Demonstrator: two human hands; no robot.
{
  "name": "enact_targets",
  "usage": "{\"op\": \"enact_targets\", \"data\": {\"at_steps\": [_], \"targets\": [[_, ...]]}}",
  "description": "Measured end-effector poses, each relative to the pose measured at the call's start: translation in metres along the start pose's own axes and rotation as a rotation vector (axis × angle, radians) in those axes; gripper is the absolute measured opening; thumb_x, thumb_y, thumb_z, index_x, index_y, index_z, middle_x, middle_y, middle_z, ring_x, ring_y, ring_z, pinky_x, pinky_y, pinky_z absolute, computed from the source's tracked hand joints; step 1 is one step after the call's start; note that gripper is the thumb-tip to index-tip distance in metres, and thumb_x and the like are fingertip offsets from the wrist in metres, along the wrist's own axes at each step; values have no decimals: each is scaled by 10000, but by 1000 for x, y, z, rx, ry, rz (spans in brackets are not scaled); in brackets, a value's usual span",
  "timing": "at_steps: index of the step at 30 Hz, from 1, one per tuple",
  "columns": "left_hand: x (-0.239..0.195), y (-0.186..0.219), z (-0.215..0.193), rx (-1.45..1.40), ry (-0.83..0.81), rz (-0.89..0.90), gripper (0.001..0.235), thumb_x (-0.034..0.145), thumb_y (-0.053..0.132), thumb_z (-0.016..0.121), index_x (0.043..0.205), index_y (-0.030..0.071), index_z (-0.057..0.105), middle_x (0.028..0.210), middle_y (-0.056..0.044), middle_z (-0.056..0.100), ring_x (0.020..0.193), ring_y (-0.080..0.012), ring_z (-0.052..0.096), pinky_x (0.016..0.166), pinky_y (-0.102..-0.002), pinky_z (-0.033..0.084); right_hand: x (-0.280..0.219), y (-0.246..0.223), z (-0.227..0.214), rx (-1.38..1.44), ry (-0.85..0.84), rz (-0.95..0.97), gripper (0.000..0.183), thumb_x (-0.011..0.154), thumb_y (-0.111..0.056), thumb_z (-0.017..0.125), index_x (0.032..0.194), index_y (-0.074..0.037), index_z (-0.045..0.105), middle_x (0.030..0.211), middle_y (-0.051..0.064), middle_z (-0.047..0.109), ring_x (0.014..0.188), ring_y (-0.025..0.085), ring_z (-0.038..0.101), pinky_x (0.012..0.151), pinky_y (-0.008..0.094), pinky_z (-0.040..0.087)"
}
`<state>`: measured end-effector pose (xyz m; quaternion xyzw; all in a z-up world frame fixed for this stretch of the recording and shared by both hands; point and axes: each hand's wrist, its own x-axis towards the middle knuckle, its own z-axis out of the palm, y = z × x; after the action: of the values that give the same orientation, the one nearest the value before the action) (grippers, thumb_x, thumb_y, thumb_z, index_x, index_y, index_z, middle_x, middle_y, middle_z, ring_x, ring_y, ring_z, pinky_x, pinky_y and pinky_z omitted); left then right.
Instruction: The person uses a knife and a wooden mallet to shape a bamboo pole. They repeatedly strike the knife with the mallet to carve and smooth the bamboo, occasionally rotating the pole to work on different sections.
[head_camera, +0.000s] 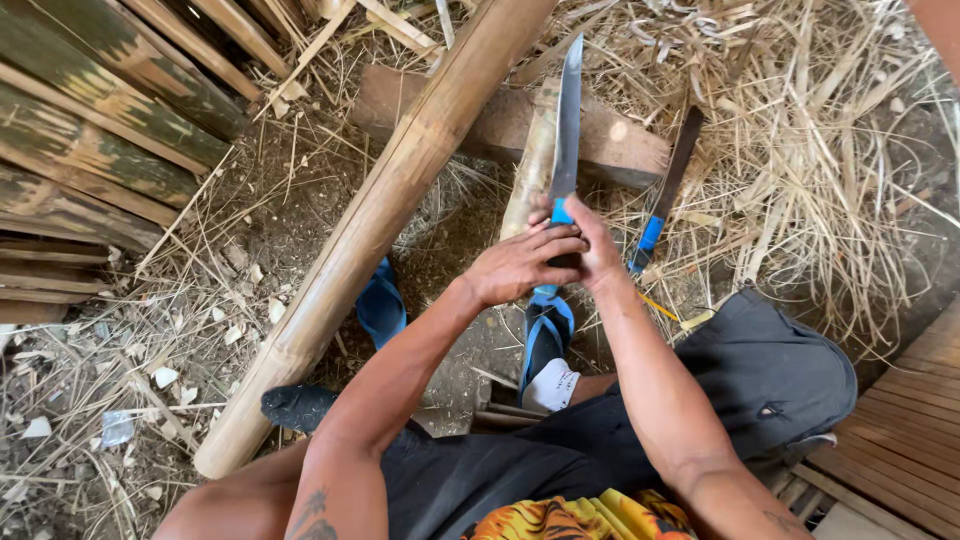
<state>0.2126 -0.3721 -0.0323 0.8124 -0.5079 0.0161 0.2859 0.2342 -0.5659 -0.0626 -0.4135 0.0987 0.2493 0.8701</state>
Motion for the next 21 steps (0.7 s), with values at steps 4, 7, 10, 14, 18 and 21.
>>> {"op": "enact_targets", "data": {"at_steps": [4, 7, 10, 14, 18, 21], "targets": [[-5, -21, 10, 100, 14, -32, 554, 943, 102, 639, 1456, 294, 556, 1593, -55, 430, 1554, -249, 338, 1278, -432, 342, 16, 2, -13, -144, 153, -111, 323, 969, -150, 651, 1234, 32, 622, 1032, 115, 709, 930, 210, 700, 848, 319, 601], [-31, -52, 5, 54, -11, -462, 754, 842, 205, 713, 1514, 321, 389, 1570, -52, 385, 1480, -297, 298, 1198, -576, 236, 43, 29, -59, -372, 423, -228, 324, 985, -126, 642, 1251, 53, 597, 962, 106, 689, 829, 208, 655, 735, 319, 564], [-70, -93, -3, 493, -66, -827, 899, 911, 75, 667, 1653, 329, 227, 1699, -85, 240, 1569, -309, 222, 1277, -524, 213, 41, 67, -105, -743, 662, -252, 374, 969, -110, 644, 1295, 21, 515, 881, 115, 652, 743, 248, 623, 669, 380, 534], [-104, -121, 3, 321, 130, -1031, 892, 943, 223, 713, 1645, 283, 165, 1666, -172, 181, 1536, -414, 195, 1241, -554, 238, 38, 101, -132, -1056, 823, -268, 636, 933, -84, 711, 1483, -34, 394, 973, 133, 649, 856, 276, 636, 774, 383, 530], [-108, -129, 7, 236, 160, -1099, 970, 906, 240, 765, 1628, 290, 119, 1679, -174, 163, 1547, -384, 210, 1227, -557, 257, 42, 89, -109, -1263, 1038, -135, 814, 868, -73, 807, 1512, -7, 313, 1250, 269, 472, 1118, 365, 527, 907, 435, 486], [-107, -137, 8, 235, 130, -1151, 1094, 852, 248, 811, 1635, 286, 47, 1695, -193, 108, 1560, -386, 175, 1245, -550, 224, 48, 63, -53, -1088, 948, -350, 861, 860, -84, 713, 1558, -35, 209, 1398, 247, 313, 1208, 333, 475, 892, 373, 580]]}}
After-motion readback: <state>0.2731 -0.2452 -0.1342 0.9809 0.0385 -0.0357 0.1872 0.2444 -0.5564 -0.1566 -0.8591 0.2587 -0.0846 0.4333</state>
